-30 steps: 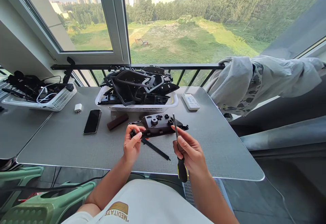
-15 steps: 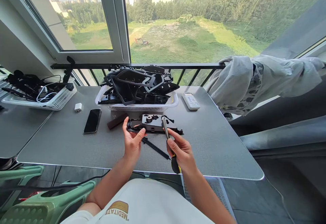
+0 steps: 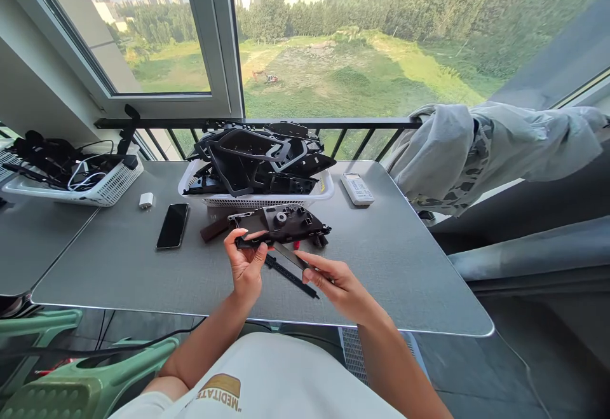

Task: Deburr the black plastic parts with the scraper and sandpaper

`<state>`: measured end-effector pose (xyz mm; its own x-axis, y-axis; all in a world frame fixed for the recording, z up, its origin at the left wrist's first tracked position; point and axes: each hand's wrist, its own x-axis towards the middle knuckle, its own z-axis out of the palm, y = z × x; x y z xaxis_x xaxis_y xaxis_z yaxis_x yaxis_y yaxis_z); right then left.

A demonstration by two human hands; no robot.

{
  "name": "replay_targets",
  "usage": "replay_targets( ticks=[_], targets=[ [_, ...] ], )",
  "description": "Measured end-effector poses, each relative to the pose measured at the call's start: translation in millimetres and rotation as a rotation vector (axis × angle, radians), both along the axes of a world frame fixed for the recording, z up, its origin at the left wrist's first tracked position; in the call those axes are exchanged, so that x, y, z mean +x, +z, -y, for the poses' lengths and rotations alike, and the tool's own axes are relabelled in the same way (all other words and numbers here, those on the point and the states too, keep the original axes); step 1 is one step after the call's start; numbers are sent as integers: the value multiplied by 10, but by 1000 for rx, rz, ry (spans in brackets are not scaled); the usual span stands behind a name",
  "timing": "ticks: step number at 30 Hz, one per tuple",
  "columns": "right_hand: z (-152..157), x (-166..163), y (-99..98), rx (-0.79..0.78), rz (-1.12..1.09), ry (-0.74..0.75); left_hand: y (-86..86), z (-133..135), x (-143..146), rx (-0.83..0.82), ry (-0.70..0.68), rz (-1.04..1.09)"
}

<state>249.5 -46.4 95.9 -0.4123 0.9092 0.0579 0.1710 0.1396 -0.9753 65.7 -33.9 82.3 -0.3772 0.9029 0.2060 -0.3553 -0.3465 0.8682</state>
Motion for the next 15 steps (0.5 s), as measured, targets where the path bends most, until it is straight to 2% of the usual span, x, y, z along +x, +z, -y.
replay_targets(
  ticks=[8, 12, 15],
  targets=[
    [-2, -9, 45, 97, 148, 1, -51, -9, -15, 57, 19, -107],
    [5, 29, 48, 92, 173, 54, -64, -10, -25, 23, 7, -85],
    [4, 23, 47, 100, 140, 34, -63, -14, -29, 1, -11, -49]
  ],
)
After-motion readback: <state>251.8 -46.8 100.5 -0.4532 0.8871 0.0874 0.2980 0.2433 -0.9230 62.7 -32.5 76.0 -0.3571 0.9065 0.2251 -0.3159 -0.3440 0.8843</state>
